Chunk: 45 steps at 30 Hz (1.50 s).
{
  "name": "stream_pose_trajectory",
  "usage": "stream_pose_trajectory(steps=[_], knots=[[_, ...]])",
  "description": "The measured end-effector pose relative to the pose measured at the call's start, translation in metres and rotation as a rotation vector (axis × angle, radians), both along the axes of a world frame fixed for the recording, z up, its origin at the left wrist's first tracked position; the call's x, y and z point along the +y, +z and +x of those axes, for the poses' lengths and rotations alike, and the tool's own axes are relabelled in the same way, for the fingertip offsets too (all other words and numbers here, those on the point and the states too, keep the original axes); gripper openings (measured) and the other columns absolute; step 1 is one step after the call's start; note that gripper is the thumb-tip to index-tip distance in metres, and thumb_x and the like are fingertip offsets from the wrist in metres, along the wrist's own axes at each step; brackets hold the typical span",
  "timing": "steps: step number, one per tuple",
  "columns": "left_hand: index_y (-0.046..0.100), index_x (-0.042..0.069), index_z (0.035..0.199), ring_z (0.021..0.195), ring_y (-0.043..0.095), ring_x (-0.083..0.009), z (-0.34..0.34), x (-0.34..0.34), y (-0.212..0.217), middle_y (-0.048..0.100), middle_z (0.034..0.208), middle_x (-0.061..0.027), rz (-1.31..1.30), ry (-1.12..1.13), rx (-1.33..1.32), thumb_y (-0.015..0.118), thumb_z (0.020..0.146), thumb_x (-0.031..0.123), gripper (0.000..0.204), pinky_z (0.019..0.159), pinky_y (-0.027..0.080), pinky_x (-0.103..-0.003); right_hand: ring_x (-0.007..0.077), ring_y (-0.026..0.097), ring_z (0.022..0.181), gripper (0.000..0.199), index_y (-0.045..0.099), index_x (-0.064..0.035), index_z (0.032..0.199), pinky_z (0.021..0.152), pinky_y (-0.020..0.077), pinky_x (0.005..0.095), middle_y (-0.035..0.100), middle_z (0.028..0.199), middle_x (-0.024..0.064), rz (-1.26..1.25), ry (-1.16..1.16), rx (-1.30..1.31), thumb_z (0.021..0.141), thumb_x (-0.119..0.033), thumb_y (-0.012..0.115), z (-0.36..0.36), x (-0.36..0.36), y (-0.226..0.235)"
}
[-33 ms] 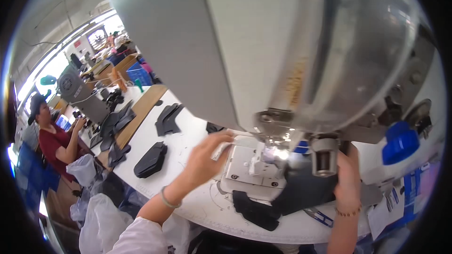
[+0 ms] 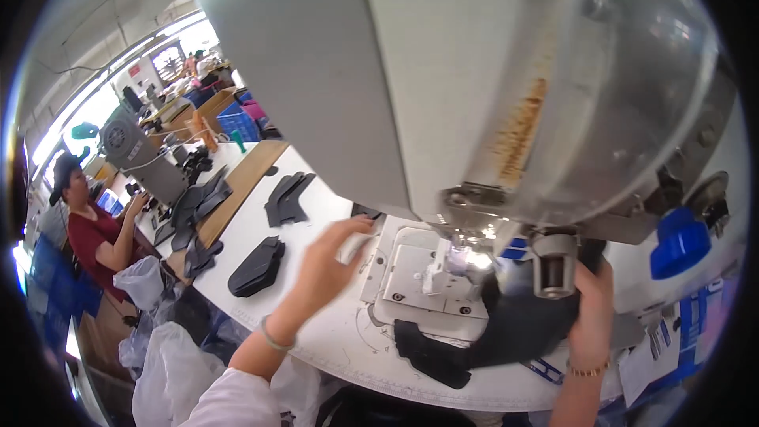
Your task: Stitch together black synthetic material components using an industrial sewing machine.
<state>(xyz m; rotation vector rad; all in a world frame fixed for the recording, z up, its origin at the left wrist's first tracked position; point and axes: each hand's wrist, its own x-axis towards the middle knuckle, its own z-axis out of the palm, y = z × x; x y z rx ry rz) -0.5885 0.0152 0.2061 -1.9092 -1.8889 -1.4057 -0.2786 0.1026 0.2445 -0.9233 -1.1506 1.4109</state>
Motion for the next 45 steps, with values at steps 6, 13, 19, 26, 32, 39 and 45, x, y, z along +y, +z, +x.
stream_pose_trajectory(steps=[6, 13, 19, 26, 32, 39, 45], knots=[[0.069, 0.002, 0.091, 0.086, 0.062, -0.0324, -0.154, -0.094, -0.021, 0.065, 0.1, -0.0163, -0.355, 0.677, -0.036, 0.064, 0.08, 0.02, 0.023, 0.077, 0.047, -0.038, 0.0206, 0.061, 0.089, 0.044, 0.056, 0.0018, 0.107, 0.082, 0.0497, 0.0316, 0.061, 0.098, 0.0093, -0.041, 0.08, 0.178, 0.063, -0.001, 0.054, -0.006, -0.067, -0.015], [0.068, -0.001, 0.092, 0.082, 0.065, -0.0299, -0.173, -0.082, -0.074, 0.068, 0.088, -0.0176, -0.464, 0.67, -0.191, 0.067, 0.078, 0.02, 0.026, 0.075, 0.049, -0.036, 0.0236, 0.061, 0.092, 0.064, 0.051, 0.0005, 0.118, 0.081, 0.0512, 0.0327, 0.06, 0.104, 0.0117, -0.063, 0.108, 0.211, 0.055, 0.011, 0.055, -0.004, -0.052, -0.056], [0.067, -0.002, 0.091, 0.075, 0.067, -0.0278, -0.171, -0.09, -0.079, 0.068, 0.083, -0.0165, -0.246, 0.707, -0.215, 0.065, 0.078, 0.01, 0.018, 0.068, 0.049, -0.033, 0.0221, 0.062, 0.09, 0.065, 0.05, -0.0007, 0.118, 0.077, 0.0514, 0.031, 0.06, 0.103, 0.0107, -0.074, 0.162, 0.213, 0.055, 0.016, 0.057, -0.01, -0.045, -0.059], [0.067, 0.0, 0.093, 0.08, 0.065, -0.0293, -0.173, -0.085, -0.081, 0.068, 0.085, -0.0159, -0.3, 0.705, -0.14, 0.065, 0.079, 0.018, 0.022, 0.074, 0.05, -0.036, 0.0174, 0.064, 0.074, 0.047, 0.059, 0.0027, 0.103, 0.067, 0.0521, 0.0274, 0.064, 0.09, 0.0092, -0.077, 0.11, 0.179, 0.058, 0.008, 0.07, -0.01, -0.05, -0.04], [0.064, 0.001, 0.101, 0.088, 0.062, -0.0313, -0.167, -0.04, -0.049, 0.066, 0.091, -0.0166, -0.242, 0.607, 0.06, 0.064, 0.08, 0.019, 0.028, 0.077, 0.048, -0.038, 0.0198, 0.064, 0.079, 0.051, 0.057, 0.0063, 0.104, 0.072, 0.0517, 0.0288, 0.065, 0.091, 0.0118, -0.051, 0.227, 0.047, 0.055, 0.004, 0.071, 0.001, -0.045, -0.025], [0.068, -0.002, 0.083, 0.079, 0.062, -0.03, -0.124, 0.108, -0.057, 0.064, 0.085, -0.0177, -0.199, 0.106, -0.045, 0.069, 0.076, 0.02, 0.023, 0.074, 0.049, -0.035, 0.0196, 0.064, 0.077, 0.05, 0.06, 0.0059, 0.097, 0.07, 0.0514, 0.0288, 0.066, 0.088, 0.0117, -0.098, 0.258, -0.071, 0.048, 0.007, 0.069, 0.005, -0.028, -0.018], [0.066, -0.005, 0.087, 0.086, 0.06, -0.0357, -0.098, 0.165, -0.089, 0.064, 0.087, -0.0199, -0.499, 0.376, 0.138, 0.079, 0.066, 0.032, 0.045, 0.076, 0.05, -0.039, 0.019, 0.064, 0.076, 0.053, 0.062, 0.0068, 0.094, 0.072, 0.0504, 0.0285, 0.067, 0.088, 0.0109, -0.054, 0.265, -0.166, 0.042, 0.004, 0.069, 0.02, -0.025, -0.022]])
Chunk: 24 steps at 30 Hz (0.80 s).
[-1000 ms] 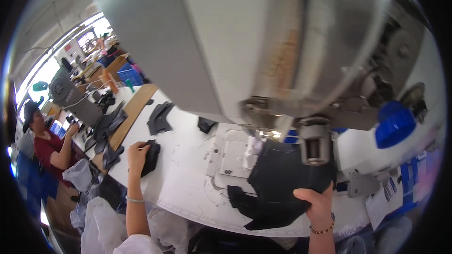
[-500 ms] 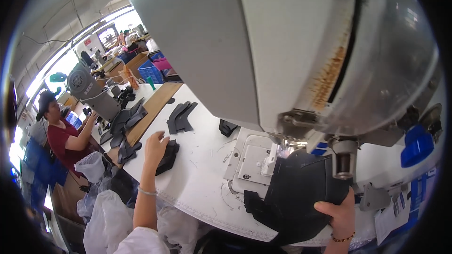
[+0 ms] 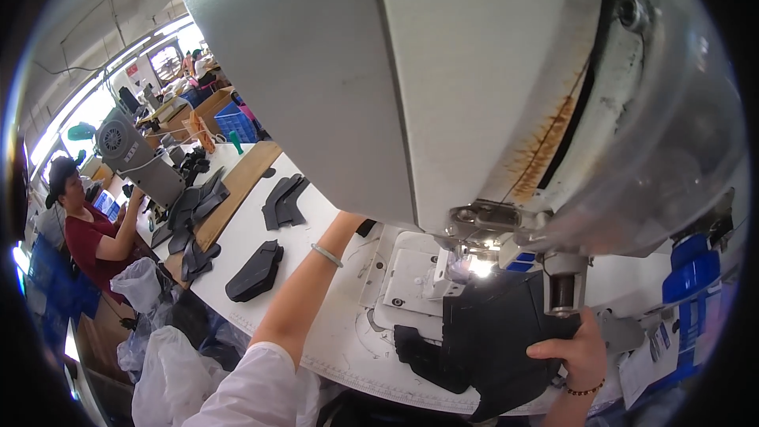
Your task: Stitch together black synthetic material components using an industrial sewing machine.
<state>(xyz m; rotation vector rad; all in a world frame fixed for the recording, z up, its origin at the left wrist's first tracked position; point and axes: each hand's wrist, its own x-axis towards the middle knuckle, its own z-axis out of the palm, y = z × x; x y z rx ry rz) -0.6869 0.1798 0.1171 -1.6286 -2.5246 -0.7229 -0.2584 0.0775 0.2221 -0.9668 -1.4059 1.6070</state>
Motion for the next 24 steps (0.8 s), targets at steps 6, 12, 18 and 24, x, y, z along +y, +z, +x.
stream_pose_trajectory(steps=[6, 12, 18, 24], knots=[[0.067, -0.003, 0.084, 0.082, 0.063, -0.035, -0.003, 0.009, -0.016, 0.066, 0.084, -0.0207, 0.049, -0.027, -0.195, 0.079, 0.062, 0.03, 0.042, 0.074, 0.049, -0.042, 0.0188, 0.064, 0.077, 0.057, 0.062, 0.0072, 0.097, 0.074, 0.0497, 0.0286, 0.067, 0.09, 0.0106, 0.029, -0.018, 0.014, 0.04, 0.002, 0.069, 0.009, -0.003, 0.002], [0.059, -0.008, 0.093, 0.063, 0.061, -0.0158, -0.056, -0.053, 0.039, 0.061, 0.074, -0.0101, 0.425, 0.001, -1.025, 0.072, 0.071, 0.013, 0.033, 0.054, 0.047, -0.024, 0.019, 0.065, 0.077, 0.056, 0.063, 0.0066, 0.096, 0.073, 0.0496, 0.0285, 0.068, 0.089, 0.0106, 0.022, -0.008, 0.107, 0.04, 0.003, 0.066, 0.004, -0.004, 0.0], [0.053, -0.007, 0.101, 0.074, 0.064, -0.0184, 0.005, -0.133, 0.104, 0.063, 0.089, -0.0131, 0.534, -0.298, -1.47, 0.061, 0.081, 0.002, 0.023, 0.069, 0.054, -0.026, 0.0179, 0.065, 0.071, 0.048, 0.064, 0.0058, 0.092, 0.068, 0.0507, 0.0277, 0.068, 0.085, 0.0104, -0.014, 0.032, 0.135, 0.044, 0.005, 0.064, -0.004, -0.013, 0.009], [0.061, -0.005, 0.096, 0.078, 0.067, -0.0208, 0.132, -0.174, 0.12, 0.066, 0.086, -0.0131, 0.355, -0.503, -1.749, 0.062, 0.083, 0.006, 0.017, 0.069, 0.056, -0.03, 0.0181, 0.064, 0.067, 0.037, 0.064, 0.006, 0.089, 0.065, 0.0517, 0.0272, 0.067, 0.082, 0.0115, 0.01, -0.055, 0.132, 0.052, 0.009, 0.065, -0.013, -0.021, 0.009]])
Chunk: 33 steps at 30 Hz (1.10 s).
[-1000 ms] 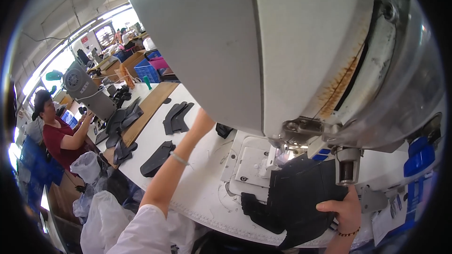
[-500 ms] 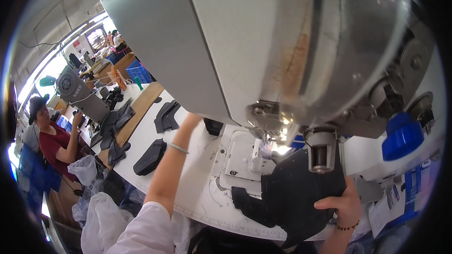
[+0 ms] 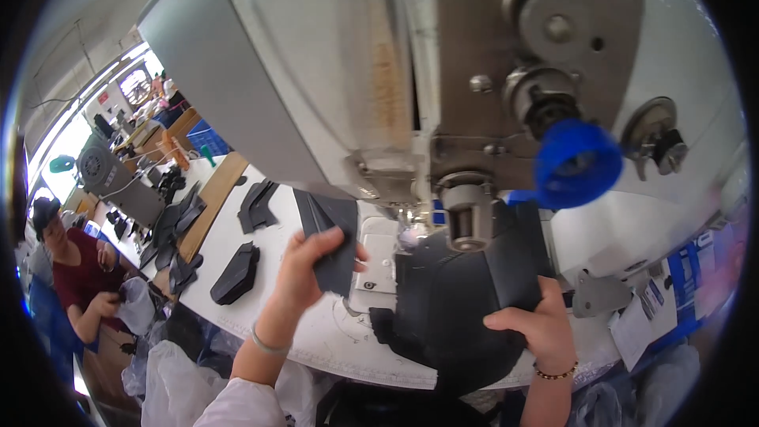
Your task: Stitch together black synthetic material components using an industrial sewing machine.
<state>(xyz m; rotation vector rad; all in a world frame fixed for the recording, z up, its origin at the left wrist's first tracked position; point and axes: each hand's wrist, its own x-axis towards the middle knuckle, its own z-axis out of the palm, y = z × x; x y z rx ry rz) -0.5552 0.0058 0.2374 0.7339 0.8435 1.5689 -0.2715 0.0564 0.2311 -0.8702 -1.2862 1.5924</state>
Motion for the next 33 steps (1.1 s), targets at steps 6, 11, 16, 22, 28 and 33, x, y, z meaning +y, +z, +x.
stream_pose_trajectory(steps=[6, 11, 16, 22, 28, 33], knots=[[0.065, -0.001, 0.094, 0.078, 0.062, -0.0107, 0.039, 0.001, -0.01, 0.067, 0.087, -0.0059, 0.04, 0.054, 0.198, 0.065, 0.086, 0.013, 0.016, 0.069, 0.051, -0.024, 0.013, 0.061, 0.065, 0.027, 0.062, 0.0058, 0.085, 0.06, 0.0489, 0.0246, 0.064, 0.076, 0.0082, -0.051, 0.027, 0.021, 0.059, 0.007, 0.069, -0.003, 0.006, 0.007], [0.066, -0.001, 0.091, 0.076, 0.062, -0.0106, 0.037, -0.001, -0.018, 0.067, 0.085, -0.0055, 0.019, 0.003, 0.241, 0.067, 0.084, 0.012, 0.015, 0.067, 0.051, -0.024, 0.0116, 0.059, 0.062, 0.024, 0.062, 0.0038, 0.084, 0.058, 0.0463, 0.0238, 0.063, 0.073, 0.006, -0.035, 0.055, 0.034, 0.061, 0.005, 0.069, -0.006, 0.012, 0.005], [0.065, -0.002, 0.09, 0.076, 0.063, -0.0112, 0.041, 0.002, -0.012, 0.066, 0.086, -0.0072, -0.027, 0.012, 0.167, 0.066, 0.084, 0.011, 0.015, 0.067, 0.051, -0.024, 0.011, 0.058, 0.061, 0.025, 0.062, 0.0036, 0.084, 0.058, 0.0454, 0.0234, 0.063, 0.072, 0.0057, -0.024, 0.034, 0.01, 0.06, 0.004, 0.069, -0.007, 0.013, 0.005], [0.064, -0.004, 0.092, 0.075, 0.063, -0.0115, 0.04, 0.006, -0.009, 0.066, 0.086, -0.0087, -0.013, 0.013, 0.169, 0.066, 0.085, 0.011, 0.017, 0.066, 0.052, -0.024, 0.0145, 0.061, 0.065, 0.028, 0.061, 0.0052, 0.085, 0.062, 0.0496, 0.0257, 0.064, 0.075, 0.0085, -0.057, 0.033, 0.031, 0.057, 0.007, 0.068, -0.008, 0.014, 0.011], [0.062, -0.005, 0.094, 0.073, 0.063, -0.0125, 0.041, 0.011, 0.011, 0.066, 0.086, -0.0092, -0.095, 0.003, 0.114, 0.067, 0.083, 0.01, 0.019, 0.066, 0.052, -0.024, 0.0154, 0.06, 0.063, 0.036, 0.058, 0.0027, 0.088, 0.06, 0.0488, 0.0258, 0.061, 0.076, 0.0064, -0.158, 0.007, 0.076, 0.053, 0.009, 0.065, -0.015, 0.018, 0.026], [0.062, -0.006, 0.095, 0.074, 0.062, -0.0125, 0.036, 0.02, 0.014, 0.065, 0.087, -0.0097, -0.12, -0.048, 0.173, 0.067, 0.081, 0.009, 0.021, 0.064, 0.051, -0.025, 0.014, 0.056, 0.061, 0.04, 0.056, 0.0017, 0.092, 0.058, 0.046, 0.0257, 0.058, 0.076, 0.0039, -0.083, -0.146, 0.155, 0.053, 0.009, 0.064, -0.023, 0.024, 0.013]])
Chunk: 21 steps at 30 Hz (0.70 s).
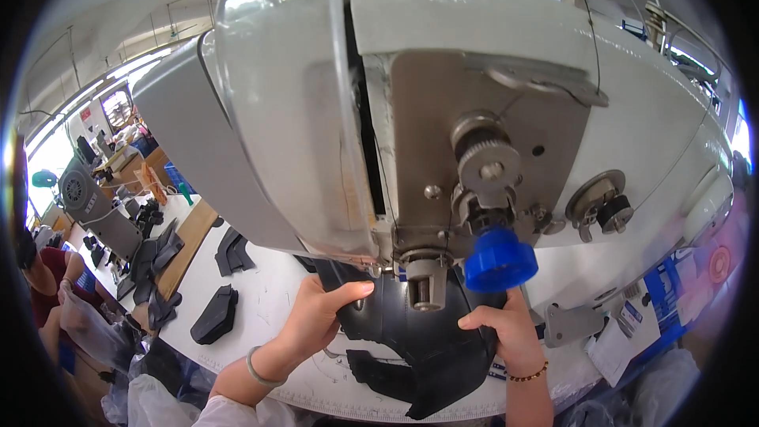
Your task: Stitch together black synthetic material components using an industrial sewing machine.
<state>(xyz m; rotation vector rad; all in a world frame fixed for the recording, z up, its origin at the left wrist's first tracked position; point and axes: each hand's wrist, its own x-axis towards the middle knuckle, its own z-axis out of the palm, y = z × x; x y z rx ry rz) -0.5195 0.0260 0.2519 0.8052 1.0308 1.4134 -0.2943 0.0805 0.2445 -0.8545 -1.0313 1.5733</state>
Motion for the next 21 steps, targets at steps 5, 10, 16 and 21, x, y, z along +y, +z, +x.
stream_pose_trajectory(steps=[5, 10, 16, 21], knots=[[0.064, -0.007, 0.094, 0.071, 0.059, -0.0103, 0.002, 0.004, -0.003, 0.065, 0.084, -0.0084, 0.039, 0.024, 0.112, 0.068, 0.082, 0.012, 0.023, 0.063, 0.049, -0.024, 0.0144, 0.06, 0.074, 0.046, 0.057, 0.0018, 0.097, 0.067, 0.0497, 0.0268, 0.061, 0.085, 0.0053, 0.059, 0.072, 0.031, 0.052, 0.01, 0.066, 0.011, 0.013, -0.033], [0.065, -0.006, 0.089, 0.067, 0.058, -0.0092, 0.003, 0.005, -0.009, 0.065, 0.079, -0.0069, 0.098, 0.071, 0.117, 0.068, 0.082, 0.015, 0.023, 0.06, 0.048, -0.023, 0.0146, 0.06, 0.076, 0.057, 0.055, 0.0009, 0.104, 0.069, 0.0501, 0.0271, 0.061, 0.087, 0.0051, 0.073, 0.09, -0.021, 0.05, 0.011, 0.071, 0.017, 0.018, -0.044], [0.065, -0.005, 0.084, 0.065, 0.058, -0.0085, 0.003, 0.005, -0.019, 0.065, 0.077, -0.0064, 0.126, 0.117, 0.132, 0.069, 0.082, 0.017, 0.023, 0.059, 0.048, -0.022, 0.0173, 0.058, 0.089, 0.072, 0.047, -0.0002, 0.111, 0.076, 0.049, 0.0282, 0.057, 0.101, 0.0066, 0.066, 0.024, -0.052, 0.046, 0.014, 0.075, 0.022, 0.023, -0.061], [0.064, -0.006, 0.086, 0.067, 0.06, -0.0094, 0.005, 0.003, -0.018, 0.066, 0.08, -0.008, 0.152, 0.098, 0.012, 0.068, 0.082, 0.016, 0.023, 0.06, 0.049, -0.023, 0.0179, 0.056, 0.093, 0.072, 0.046, 0.0011, 0.111, 0.08, 0.0478, 0.0298, 0.056, 0.102, 0.0079, 0.097, 0.069, -0.033, 0.047, 0.012, 0.077, 0.02, 0.021, -0.056]])
